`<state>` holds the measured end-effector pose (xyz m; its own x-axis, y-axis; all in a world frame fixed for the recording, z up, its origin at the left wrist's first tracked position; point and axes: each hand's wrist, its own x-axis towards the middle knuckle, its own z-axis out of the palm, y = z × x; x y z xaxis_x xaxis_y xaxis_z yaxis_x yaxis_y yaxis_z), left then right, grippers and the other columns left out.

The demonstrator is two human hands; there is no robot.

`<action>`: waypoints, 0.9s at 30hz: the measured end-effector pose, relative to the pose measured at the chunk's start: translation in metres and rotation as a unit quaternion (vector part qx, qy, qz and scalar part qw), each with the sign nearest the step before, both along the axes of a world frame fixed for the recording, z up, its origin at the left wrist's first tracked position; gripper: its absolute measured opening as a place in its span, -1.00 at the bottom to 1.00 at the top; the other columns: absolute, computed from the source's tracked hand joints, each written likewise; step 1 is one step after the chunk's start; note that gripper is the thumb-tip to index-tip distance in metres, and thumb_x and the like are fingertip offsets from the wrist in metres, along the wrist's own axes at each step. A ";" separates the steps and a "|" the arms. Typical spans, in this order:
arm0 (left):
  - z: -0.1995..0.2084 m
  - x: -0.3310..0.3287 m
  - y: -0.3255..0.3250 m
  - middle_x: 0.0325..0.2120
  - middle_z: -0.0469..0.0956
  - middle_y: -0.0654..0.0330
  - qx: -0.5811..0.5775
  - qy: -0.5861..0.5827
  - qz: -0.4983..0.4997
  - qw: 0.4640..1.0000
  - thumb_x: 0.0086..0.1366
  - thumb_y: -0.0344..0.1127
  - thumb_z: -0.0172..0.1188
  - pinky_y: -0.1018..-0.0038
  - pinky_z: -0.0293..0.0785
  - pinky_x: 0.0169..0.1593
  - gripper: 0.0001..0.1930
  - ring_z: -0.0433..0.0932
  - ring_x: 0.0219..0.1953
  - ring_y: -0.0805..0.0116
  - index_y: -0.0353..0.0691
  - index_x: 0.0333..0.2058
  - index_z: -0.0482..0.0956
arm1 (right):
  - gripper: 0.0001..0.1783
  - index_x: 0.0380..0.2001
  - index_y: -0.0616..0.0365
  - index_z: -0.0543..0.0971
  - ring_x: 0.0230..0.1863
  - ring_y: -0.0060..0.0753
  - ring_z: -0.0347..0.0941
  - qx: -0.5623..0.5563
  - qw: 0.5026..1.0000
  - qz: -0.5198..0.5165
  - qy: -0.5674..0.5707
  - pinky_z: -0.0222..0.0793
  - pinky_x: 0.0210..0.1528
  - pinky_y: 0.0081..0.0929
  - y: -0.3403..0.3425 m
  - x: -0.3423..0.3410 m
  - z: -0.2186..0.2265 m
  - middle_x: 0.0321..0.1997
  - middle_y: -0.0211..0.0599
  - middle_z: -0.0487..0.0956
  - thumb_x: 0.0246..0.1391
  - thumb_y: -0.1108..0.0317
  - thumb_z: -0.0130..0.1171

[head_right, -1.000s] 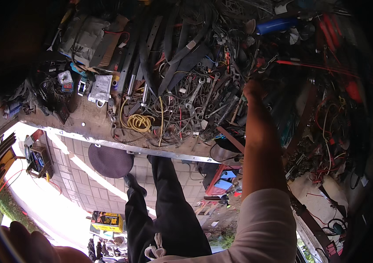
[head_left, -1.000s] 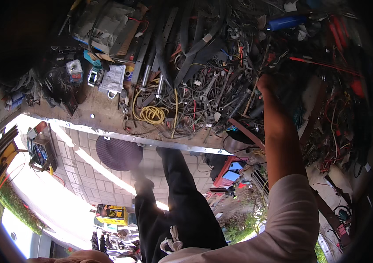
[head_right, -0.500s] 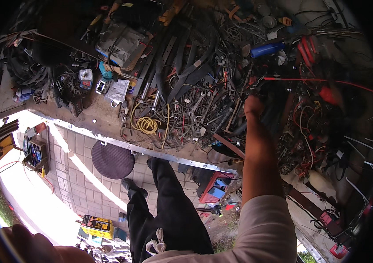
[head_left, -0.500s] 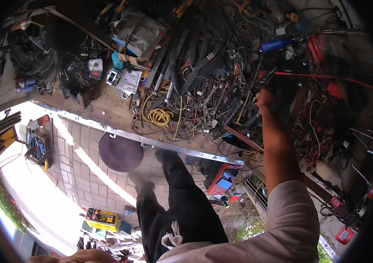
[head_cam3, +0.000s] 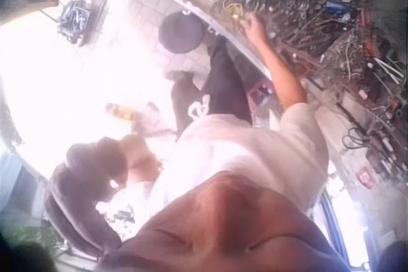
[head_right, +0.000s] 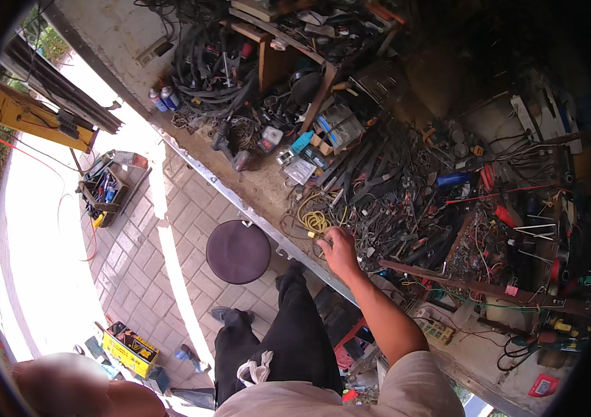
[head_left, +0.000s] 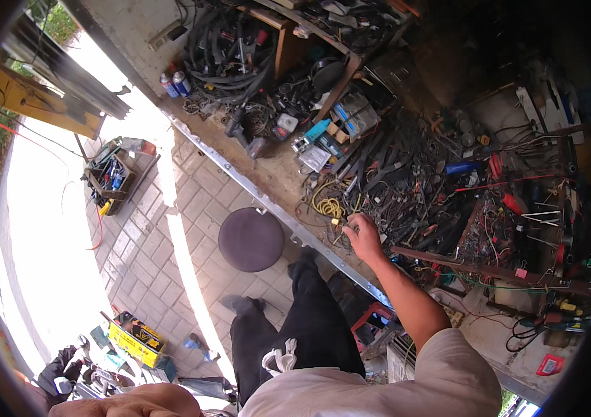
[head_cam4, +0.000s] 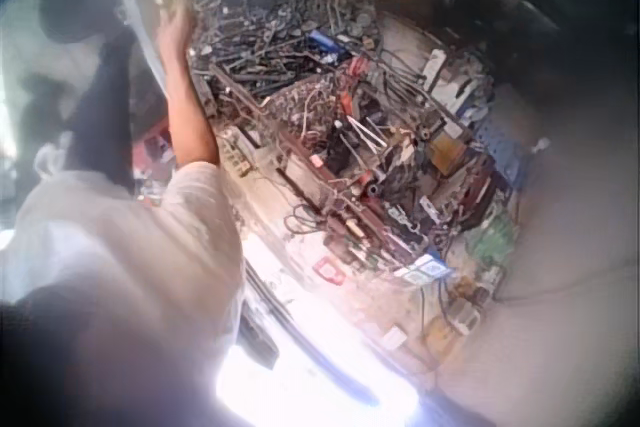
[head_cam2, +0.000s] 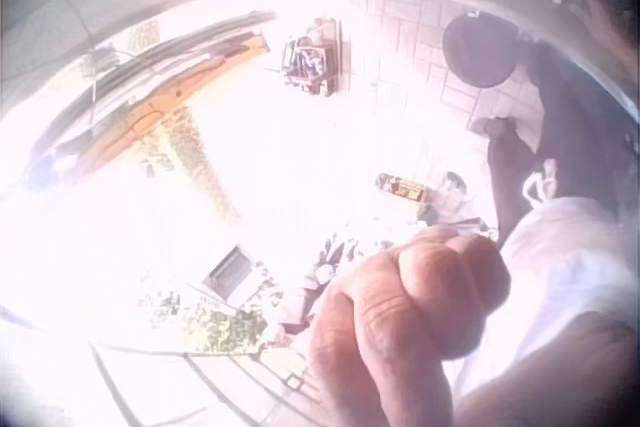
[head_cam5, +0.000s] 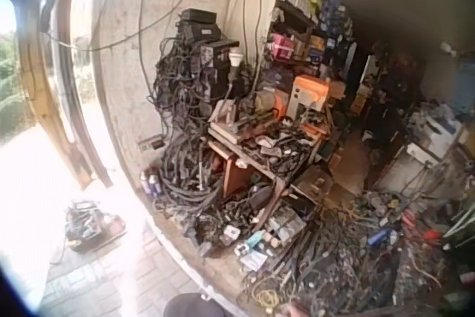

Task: The person retrieves a yellow box from a cluttered workshop, carries it outside, and opens it to reveal several batteries. They then sit on the ground and install the batteries one by one into the battery compartment of an electric scooter.

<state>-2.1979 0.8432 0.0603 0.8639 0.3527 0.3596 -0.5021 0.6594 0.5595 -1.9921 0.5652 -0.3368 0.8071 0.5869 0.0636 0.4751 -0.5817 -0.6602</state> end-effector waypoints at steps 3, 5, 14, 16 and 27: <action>0.014 -0.146 0.067 -0.39 0.58 0.20 0.111 0.014 0.041 0.993 0.33 -0.12 0.04 0.30 0.28 -0.08 -0.79 0.38 -0.25 0.29 -0.09 -0.36 0.50 | -0.78 -0.35 0.25 0.47 -0.21 -0.31 0.53 0.074 0.965 0.074 0.241 0.40 -0.13 -0.35 0.105 -0.100 0.089 -0.18 -0.17 0.62 0.04 0.39 0.30; -0.037 -0.234 0.104 -0.48 0.44 0.10 0.075 0.056 0.163 0.982 0.27 -0.10 -0.03 0.30 0.34 -0.36 -0.72 0.31 -0.44 0.26 -0.19 -0.44 0.43 | -0.82 -0.41 0.22 0.46 -0.15 -0.42 0.54 0.134 0.928 0.059 0.344 0.44 -0.02 -0.36 0.137 -0.135 0.174 -0.02 -0.01 0.61 0.05 0.41 0.29; -0.256 -0.630 0.074 -0.25 0.59 0.15 -0.223 0.414 0.540 0.698 0.32 -0.24 -0.02 0.50 0.32 -0.24 -0.77 0.42 -0.35 0.44 -0.23 -0.20 0.53 | -0.76 -0.40 0.19 0.49 -0.55 -0.43 0.46 -0.008 0.784 0.332 0.524 0.40 -0.46 -0.45 0.441 -0.393 0.201 -0.55 -0.30 0.52 0.18 0.24 0.21; -0.312 -0.681 0.017 -0.30 0.60 0.20 -0.282 0.521 0.568 0.571 0.33 -0.25 -0.01 0.51 0.32 -0.26 -0.79 0.41 -0.40 0.51 -0.20 -0.20 0.54 | -0.70 -0.42 0.17 0.49 -0.60 -0.43 0.45 -0.171 0.755 0.310 0.552 0.37 -0.52 -0.45 0.469 -0.447 0.154 -0.57 -0.33 0.52 0.19 0.15 0.20; -0.447 -0.776 0.014 -0.39 0.60 0.26 -0.533 0.471 0.611 0.347 0.35 -0.15 0.02 0.55 0.35 -0.47 -0.76 0.40 -0.54 0.57 -0.19 -0.25 0.54 | -0.63 -0.05 0.13 0.49 -0.27 -0.15 0.51 -0.335 0.531 0.262 0.733 0.50 -0.17 -0.05 0.698 -0.640 0.060 -0.39 -0.22 0.57 0.10 0.20 0.15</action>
<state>-2.9734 0.8569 -0.3871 -0.6075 0.1618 -0.7777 -0.6976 0.3597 0.6197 -2.6324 1.2632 -0.2772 -0.5837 0.2494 -0.7727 -0.0501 -0.9609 -0.2723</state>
